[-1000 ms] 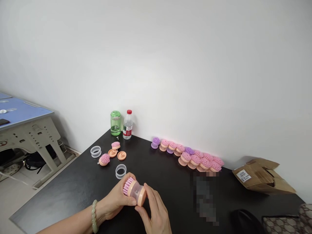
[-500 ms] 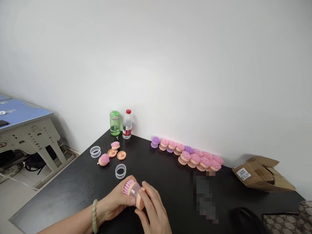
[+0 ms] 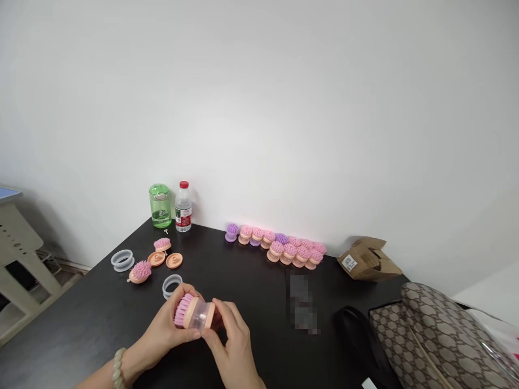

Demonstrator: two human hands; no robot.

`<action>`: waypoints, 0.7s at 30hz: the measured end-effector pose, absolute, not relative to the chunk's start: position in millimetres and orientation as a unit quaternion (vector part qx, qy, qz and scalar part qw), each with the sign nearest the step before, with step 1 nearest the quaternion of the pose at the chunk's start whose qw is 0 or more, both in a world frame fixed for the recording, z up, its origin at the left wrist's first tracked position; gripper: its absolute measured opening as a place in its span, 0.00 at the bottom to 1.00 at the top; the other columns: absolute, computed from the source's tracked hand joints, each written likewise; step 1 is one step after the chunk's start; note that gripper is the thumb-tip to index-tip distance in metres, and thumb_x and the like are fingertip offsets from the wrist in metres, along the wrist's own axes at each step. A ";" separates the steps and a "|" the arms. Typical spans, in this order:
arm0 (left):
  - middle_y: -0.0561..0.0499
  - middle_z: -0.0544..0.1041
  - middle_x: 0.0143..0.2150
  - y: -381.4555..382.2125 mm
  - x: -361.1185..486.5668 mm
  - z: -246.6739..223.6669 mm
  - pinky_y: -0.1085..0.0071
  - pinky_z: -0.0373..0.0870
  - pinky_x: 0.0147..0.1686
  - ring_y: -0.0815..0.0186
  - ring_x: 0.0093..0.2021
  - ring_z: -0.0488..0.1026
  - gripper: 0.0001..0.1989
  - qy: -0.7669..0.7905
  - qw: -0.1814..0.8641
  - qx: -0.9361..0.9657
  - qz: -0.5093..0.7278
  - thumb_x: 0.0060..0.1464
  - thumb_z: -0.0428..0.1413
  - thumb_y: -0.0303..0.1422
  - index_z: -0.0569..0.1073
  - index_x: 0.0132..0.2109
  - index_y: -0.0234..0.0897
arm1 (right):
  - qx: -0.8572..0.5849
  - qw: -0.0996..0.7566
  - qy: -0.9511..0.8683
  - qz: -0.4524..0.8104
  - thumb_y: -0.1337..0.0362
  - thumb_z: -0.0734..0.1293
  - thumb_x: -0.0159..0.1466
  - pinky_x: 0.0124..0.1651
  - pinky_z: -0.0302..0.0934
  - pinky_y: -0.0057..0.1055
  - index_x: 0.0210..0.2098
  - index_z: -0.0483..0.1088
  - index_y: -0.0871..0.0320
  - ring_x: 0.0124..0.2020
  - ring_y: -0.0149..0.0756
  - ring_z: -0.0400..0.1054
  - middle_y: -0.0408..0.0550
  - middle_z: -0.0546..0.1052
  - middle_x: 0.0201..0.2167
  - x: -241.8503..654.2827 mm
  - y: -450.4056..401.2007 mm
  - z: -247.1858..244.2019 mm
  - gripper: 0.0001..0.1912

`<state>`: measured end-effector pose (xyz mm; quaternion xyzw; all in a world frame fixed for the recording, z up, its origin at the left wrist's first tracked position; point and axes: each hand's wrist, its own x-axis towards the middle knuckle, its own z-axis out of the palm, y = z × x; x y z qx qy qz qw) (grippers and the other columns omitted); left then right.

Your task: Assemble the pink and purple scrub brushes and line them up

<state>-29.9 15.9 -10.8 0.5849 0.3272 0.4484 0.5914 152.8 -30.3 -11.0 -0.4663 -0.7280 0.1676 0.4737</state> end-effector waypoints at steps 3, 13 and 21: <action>0.54 0.72 0.36 15.3 -29.1 -11.0 0.72 0.61 0.33 0.67 0.33 0.66 0.30 0.327 0.621 0.560 0.440 0.38 0.72 0.40 0.64 0.43 0.40 | -0.448 0.476 -0.742 0.148 0.61 0.67 0.67 0.46 0.73 0.32 0.57 0.67 0.54 0.44 0.40 0.74 0.52 0.75 0.47 153.7 -30.1 -9.3 0.18; 0.56 0.72 0.33 11.6 -26.3 -6.0 0.74 0.63 0.34 0.71 0.32 0.67 0.27 0.260 0.767 0.417 0.412 0.39 0.73 0.33 0.64 0.41 0.37 | -0.396 0.458 -0.791 0.080 0.74 0.61 0.67 0.55 0.68 0.42 0.55 0.67 0.53 0.54 0.46 0.67 0.55 0.70 0.53 159.5 -29.5 -8.4 0.19; 0.58 0.71 0.31 10.7 -25.1 -4.4 0.77 0.59 0.30 0.73 0.30 0.64 0.30 0.284 0.727 0.452 0.431 0.35 0.74 0.34 0.64 0.40 0.38 | -0.401 0.465 -0.787 0.056 0.63 0.66 0.69 0.51 0.71 0.40 0.56 0.68 0.53 0.50 0.46 0.70 0.55 0.72 0.49 161.0 -26.4 -16.2 0.16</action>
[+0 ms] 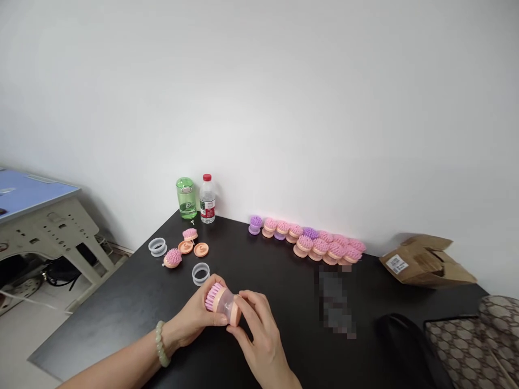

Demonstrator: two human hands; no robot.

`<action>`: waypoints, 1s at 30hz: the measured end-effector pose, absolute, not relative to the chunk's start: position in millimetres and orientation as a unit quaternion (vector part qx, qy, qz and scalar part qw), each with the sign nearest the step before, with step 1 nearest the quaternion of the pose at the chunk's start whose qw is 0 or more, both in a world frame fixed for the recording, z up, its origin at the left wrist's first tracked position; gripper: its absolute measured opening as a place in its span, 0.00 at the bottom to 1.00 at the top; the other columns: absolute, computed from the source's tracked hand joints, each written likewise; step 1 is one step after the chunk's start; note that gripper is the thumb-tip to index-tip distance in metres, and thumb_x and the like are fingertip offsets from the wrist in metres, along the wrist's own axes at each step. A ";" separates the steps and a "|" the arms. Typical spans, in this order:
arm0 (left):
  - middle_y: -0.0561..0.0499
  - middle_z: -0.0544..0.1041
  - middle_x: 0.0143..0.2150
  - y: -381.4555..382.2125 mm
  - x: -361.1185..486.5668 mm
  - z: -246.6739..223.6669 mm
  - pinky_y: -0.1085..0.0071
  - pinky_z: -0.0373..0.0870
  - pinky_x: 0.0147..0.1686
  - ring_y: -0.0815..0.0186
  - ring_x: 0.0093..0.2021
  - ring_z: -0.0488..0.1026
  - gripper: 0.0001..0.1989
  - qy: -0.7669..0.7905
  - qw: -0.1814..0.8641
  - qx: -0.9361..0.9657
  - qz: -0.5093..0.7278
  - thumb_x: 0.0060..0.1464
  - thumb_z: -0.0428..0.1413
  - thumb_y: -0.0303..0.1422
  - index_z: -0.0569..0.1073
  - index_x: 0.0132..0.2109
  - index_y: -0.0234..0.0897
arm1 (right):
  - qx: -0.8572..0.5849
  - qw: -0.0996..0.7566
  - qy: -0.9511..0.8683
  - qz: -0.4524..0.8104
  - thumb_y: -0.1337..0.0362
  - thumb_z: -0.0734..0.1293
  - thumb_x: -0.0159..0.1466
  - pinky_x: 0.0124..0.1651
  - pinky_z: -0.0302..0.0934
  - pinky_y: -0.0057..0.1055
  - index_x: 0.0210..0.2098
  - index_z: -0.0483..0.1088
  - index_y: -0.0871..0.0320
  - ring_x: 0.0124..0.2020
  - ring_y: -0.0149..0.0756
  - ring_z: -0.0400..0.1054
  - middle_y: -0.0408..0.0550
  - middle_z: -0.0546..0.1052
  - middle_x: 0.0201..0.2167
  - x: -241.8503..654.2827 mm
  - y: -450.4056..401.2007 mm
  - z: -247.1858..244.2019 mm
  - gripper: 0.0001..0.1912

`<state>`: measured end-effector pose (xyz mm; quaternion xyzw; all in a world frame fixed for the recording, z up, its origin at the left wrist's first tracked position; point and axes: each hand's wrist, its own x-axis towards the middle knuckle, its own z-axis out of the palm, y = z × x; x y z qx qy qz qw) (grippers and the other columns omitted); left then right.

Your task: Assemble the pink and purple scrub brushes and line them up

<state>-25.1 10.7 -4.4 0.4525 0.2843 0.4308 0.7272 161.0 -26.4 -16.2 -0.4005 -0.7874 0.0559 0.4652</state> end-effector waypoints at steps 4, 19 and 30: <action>0.58 0.70 0.32 8.5 -22.7 -4.5 0.76 0.59 0.30 0.72 0.30 0.64 0.32 0.301 0.713 0.459 0.435 0.33 0.74 0.37 0.63 0.40 0.38 | -0.426 0.488 -0.759 0.071 0.54 0.68 0.67 0.44 0.73 0.36 0.55 0.67 0.54 0.43 0.43 0.74 0.54 0.75 0.44 159.5 -28.0 -19.1 0.19; 0.51 0.68 0.46 9.3 -27.4 -5.3 0.70 0.65 0.39 0.65 0.40 0.68 0.35 0.244 0.653 0.561 0.446 0.35 0.75 0.35 0.67 0.49 0.42 | -0.453 0.496 -0.521 0.526 0.47 0.66 0.66 0.29 0.69 0.29 0.38 0.70 0.57 0.24 0.33 0.72 0.44 0.75 0.26 150.4 -30.0 -16.3 0.18; 0.51 0.72 0.39 9.5 -27.6 1.6 0.72 0.63 0.37 0.68 0.37 0.68 0.28 0.240 0.720 0.472 0.448 0.36 0.74 0.35 0.72 0.45 0.37 | -0.476 0.517 -0.625 0.340 0.54 0.69 0.64 0.35 0.72 0.28 0.46 0.71 0.55 0.32 0.37 0.76 0.47 0.78 0.36 159.0 -31.7 -18.3 0.15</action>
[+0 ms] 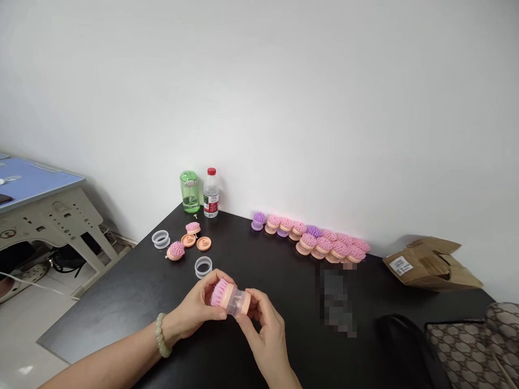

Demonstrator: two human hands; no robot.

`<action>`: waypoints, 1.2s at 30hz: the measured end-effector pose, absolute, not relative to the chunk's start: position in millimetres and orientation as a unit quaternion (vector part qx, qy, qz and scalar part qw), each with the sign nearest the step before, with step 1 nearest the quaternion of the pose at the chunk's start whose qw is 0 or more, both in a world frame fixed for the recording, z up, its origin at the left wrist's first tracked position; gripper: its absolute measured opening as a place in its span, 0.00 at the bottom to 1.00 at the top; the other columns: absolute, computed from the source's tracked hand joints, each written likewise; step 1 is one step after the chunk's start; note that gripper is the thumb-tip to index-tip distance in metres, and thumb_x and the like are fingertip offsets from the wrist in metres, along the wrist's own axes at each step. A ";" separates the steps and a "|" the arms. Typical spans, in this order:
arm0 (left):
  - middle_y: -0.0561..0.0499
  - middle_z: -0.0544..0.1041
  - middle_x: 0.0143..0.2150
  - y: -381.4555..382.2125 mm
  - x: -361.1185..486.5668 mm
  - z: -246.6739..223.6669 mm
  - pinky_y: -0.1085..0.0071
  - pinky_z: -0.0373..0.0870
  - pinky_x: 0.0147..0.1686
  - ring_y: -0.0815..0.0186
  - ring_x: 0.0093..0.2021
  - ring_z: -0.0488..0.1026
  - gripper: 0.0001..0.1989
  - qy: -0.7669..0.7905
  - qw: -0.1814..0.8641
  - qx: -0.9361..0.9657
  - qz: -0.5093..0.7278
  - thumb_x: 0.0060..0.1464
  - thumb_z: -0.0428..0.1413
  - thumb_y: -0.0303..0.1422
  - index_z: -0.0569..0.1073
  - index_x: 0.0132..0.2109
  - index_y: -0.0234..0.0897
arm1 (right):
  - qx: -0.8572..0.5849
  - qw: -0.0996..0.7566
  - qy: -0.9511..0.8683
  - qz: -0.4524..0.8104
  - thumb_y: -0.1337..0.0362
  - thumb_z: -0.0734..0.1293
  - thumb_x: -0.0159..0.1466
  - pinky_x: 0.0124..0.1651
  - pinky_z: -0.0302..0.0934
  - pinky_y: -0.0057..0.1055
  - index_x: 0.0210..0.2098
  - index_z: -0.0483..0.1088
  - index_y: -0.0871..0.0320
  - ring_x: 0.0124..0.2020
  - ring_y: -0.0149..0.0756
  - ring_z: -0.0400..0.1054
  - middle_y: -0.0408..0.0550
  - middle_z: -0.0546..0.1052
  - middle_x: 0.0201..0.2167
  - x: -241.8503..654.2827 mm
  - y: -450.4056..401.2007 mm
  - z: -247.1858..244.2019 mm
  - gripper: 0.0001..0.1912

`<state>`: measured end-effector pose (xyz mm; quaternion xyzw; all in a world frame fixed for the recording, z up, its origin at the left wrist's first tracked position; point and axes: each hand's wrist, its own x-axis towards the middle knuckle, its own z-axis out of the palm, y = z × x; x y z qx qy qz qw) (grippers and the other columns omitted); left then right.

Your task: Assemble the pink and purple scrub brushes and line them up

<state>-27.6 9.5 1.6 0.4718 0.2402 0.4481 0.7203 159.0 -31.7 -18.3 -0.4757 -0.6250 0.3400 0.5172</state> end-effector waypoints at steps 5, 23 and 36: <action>0.45 0.71 0.51 10.6 -31.4 3.1 0.66 0.66 0.45 0.59 0.48 0.69 0.22 0.175 0.685 0.547 0.447 0.41 0.72 0.32 0.76 0.45 0.39 | -0.483 0.469 -0.623 0.398 0.49 0.60 0.70 0.26 0.67 0.26 0.37 0.70 0.56 0.19 0.33 0.71 0.40 0.74 0.20 159.6 -33.5 -8.9 0.18; 0.45 0.71 0.48 12.9 -33.4 0.9 0.66 0.66 0.45 0.59 0.46 0.69 0.20 0.185 0.600 0.623 0.466 0.43 0.71 0.35 0.77 0.45 0.40 | -0.444 0.506 -0.654 0.346 0.54 0.64 0.68 0.29 0.71 0.26 0.45 0.70 0.55 0.26 0.35 0.74 0.46 0.77 0.31 158.4 -33.9 -7.2 0.13; 0.52 0.71 0.37 11.5 -31.2 6.1 0.72 0.62 0.36 0.68 0.35 0.66 0.24 0.270 0.683 0.515 0.442 0.43 0.71 0.40 0.72 0.43 0.36 | -0.426 0.532 -0.689 0.248 0.64 0.70 0.63 0.42 0.75 0.33 0.51 0.68 0.54 0.43 0.42 0.76 0.53 0.74 0.46 159.5 -30.9 -18.7 0.17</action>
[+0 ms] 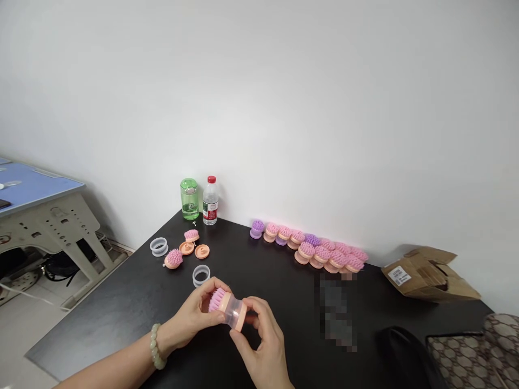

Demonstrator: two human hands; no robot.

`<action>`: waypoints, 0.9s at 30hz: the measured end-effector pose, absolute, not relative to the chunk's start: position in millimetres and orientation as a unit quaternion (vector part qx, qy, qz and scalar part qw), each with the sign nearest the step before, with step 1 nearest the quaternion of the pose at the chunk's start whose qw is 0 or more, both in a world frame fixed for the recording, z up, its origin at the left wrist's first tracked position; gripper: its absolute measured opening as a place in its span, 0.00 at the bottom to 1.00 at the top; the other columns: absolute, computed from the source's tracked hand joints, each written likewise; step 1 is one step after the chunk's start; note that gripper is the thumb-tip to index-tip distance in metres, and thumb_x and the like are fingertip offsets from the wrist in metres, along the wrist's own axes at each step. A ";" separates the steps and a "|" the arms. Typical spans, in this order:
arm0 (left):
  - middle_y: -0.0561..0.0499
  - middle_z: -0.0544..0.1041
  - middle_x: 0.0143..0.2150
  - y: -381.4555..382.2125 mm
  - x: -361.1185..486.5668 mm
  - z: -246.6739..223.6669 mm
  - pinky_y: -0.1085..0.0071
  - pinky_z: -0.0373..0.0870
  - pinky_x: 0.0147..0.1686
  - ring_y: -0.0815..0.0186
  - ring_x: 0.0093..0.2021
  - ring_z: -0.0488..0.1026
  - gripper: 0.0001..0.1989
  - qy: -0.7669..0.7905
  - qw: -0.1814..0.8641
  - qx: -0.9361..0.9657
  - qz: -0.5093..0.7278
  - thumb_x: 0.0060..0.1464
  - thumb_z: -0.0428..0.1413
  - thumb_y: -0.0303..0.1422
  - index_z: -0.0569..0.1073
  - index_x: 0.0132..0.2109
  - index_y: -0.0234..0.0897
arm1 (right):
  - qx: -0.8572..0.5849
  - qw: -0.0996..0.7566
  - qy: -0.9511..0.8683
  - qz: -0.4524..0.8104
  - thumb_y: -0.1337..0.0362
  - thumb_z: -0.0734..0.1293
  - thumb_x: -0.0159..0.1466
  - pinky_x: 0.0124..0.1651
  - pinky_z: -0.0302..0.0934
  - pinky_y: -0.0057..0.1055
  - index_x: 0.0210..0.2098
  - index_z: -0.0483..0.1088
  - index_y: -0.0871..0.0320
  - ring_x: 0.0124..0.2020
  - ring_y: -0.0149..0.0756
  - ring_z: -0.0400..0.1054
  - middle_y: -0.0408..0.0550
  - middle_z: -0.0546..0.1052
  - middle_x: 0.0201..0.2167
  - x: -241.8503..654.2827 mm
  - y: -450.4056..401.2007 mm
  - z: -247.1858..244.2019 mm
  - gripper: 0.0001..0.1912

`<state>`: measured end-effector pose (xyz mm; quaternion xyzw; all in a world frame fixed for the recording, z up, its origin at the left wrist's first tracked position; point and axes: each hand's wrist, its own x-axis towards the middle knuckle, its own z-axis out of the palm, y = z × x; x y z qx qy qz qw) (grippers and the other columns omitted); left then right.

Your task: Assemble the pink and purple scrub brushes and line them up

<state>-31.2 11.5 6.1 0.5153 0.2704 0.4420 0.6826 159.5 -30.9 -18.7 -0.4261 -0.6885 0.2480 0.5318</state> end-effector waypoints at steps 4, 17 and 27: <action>0.49 0.71 0.43 13.3 -32.7 4.7 0.69 0.64 0.40 0.65 0.40 0.68 0.24 0.242 0.658 0.552 0.452 0.43 0.71 0.37 0.73 0.46 0.36 | -0.430 0.535 -0.643 0.339 0.59 0.71 0.63 0.40 0.75 0.32 0.49 0.70 0.55 0.40 0.42 0.77 0.51 0.77 0.41 159.3 -30.0 -15.4 0.16; 0.47 0.76 0.47 16.6 -37.0 1.9 0.60 0.68 0.50 0.55 0.47 0.73 0.20 0.329 0.435 0.737 0.400 0.48 0.67 0.34 0.72 0.48 0.41 | -0.477 0.433 -0.751 0.144 0.71 0.70 0.59 0.59 0.64 0.52 0.59 0.65 0.52 0.58 0.52 0.64 0.54 0.72 0.57 156.5 -26.4 -16.7 0.29; 0.45 0.71 0.55 15.5 -34.3 -20.2 0.57 0.73 0.51 0.54 0.50 0.73 0.25 0.334 0.328 0.782 0.411 0.55 0.63 0.34 0.65 0.58 0.47 | -0.558 0.420 -0.701 0.145 0.77 0.71 0.52 0.46 0.69 0.36 0.45 0.71 0.54 0.44 0.42 0.71 0.46 0.78 0.42 156.5 -12.9 -13.6 0.23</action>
